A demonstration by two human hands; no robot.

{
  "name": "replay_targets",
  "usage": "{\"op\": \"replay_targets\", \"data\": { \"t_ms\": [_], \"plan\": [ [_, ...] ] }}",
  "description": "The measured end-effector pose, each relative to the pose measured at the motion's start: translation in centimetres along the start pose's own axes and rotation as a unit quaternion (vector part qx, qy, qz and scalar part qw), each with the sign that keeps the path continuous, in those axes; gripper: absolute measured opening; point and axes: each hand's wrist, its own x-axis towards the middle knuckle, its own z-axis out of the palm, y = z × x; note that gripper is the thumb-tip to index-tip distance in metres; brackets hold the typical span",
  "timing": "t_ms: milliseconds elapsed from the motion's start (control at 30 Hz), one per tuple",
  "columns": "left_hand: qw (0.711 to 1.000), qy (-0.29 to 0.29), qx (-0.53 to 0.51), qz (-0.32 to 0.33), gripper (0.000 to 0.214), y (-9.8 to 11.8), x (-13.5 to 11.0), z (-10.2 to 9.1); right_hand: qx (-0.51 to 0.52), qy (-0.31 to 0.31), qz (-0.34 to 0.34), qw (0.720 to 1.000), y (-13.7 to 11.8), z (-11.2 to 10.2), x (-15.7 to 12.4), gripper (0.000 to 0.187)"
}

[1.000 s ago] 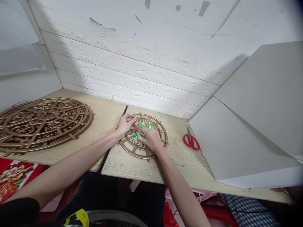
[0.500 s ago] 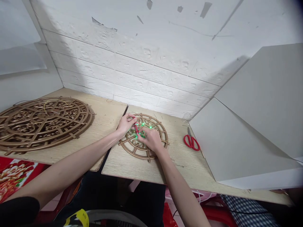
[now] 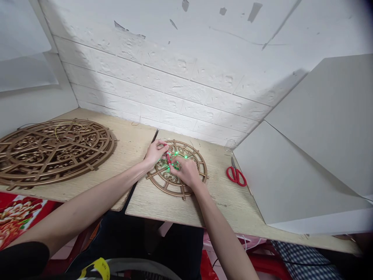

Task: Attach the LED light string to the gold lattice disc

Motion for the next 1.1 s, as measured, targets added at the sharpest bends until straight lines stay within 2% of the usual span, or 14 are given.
{"op": "replay_targets", "data": {
  "t_ms": [1100],
  "plan": [
    [1.000,-0.001,0.014,-0.014,0.012,0.51,-0.27,0.11,0.008,0.015,-0.008,1.000,0.06,0.09,0.02,0.013]
  ]
}}
